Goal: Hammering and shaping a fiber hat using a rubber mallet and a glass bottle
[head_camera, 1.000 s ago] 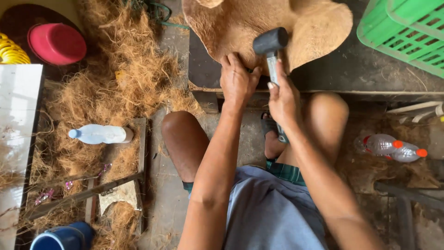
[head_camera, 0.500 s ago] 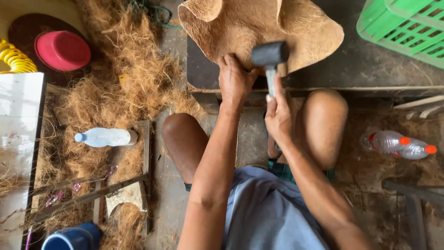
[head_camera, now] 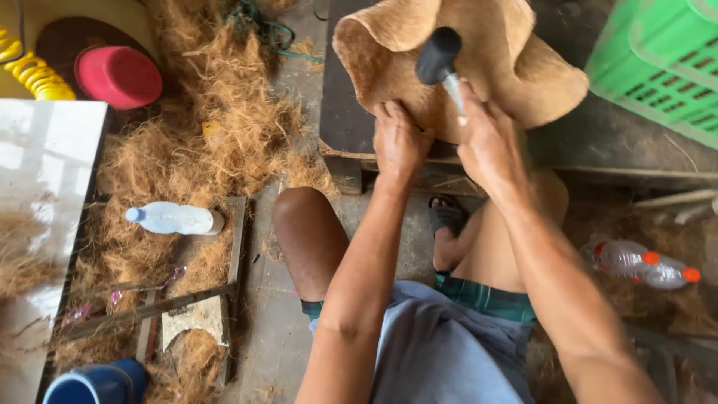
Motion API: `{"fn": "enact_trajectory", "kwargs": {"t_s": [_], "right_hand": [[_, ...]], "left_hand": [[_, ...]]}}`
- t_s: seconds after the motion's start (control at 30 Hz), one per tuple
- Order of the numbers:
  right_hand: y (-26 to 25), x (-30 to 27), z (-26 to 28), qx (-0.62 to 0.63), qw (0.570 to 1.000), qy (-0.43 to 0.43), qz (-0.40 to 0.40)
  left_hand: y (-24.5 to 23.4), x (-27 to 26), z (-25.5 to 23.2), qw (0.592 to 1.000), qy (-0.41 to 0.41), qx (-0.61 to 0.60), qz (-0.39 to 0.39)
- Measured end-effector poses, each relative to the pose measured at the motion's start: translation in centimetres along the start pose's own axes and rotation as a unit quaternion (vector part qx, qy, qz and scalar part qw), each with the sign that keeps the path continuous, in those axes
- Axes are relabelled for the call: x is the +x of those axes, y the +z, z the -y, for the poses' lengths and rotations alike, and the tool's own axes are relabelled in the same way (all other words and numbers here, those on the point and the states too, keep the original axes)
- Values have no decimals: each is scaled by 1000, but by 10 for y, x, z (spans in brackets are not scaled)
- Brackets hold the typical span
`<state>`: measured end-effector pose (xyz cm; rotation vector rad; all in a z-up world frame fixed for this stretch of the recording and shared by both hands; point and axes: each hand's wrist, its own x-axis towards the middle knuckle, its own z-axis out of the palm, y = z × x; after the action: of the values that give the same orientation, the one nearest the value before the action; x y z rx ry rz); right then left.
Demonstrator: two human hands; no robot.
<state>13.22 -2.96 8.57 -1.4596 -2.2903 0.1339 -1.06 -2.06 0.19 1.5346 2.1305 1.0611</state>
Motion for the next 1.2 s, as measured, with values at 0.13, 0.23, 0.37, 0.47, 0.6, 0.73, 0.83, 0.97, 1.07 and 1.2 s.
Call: {"fn": "enact_trajectory", "kwargs": {"t_s": [0.13, 0.23, 0.37, 0.47, 0.6, 0.73, 0.83, 0.97, 1.07, 1.2], "right_hand": [[-18, 14, 9, 11, 998, 10, 69], [-37, 35, 17, -68, 991, 31, 107], [-32, 31, 14, -113, 987, -52, 101], [-35, 37, 13, -99, 985, -103, 91], [-48, 46, 31, -246, 949, -120, 155], [-53, 41, 42, -237, 943, -89, 215], [-74, 39, 42, -265, 944, -123, 151], [-114, -4, 24, 132, 973, 45, 185], [-129, -63, -32, 306, 930, 140, 147], [-117, -115, -105, 486, 861, 148, 7]], "left_hand": [[10, 1, -3, 999, 4, 32, -11], [5, 6, -12, 998, 0, 60, -18], [7, -6, -7, 997, 7, 72, -29], [12, 1, -12, 991, 19, 113, -76], [8, 0, -11, 995, 9, 93, -40], [9, -5, -9, 995, 2, 94, -21], [9, 5, -10, 992, 19, 105, -63], [-3, 9, -3, 999, -1, -18, -30], [-15, 7, 0, 998, 14, -62, -27], [-20, 14, 2, 997, -7, -75, 16]]}}
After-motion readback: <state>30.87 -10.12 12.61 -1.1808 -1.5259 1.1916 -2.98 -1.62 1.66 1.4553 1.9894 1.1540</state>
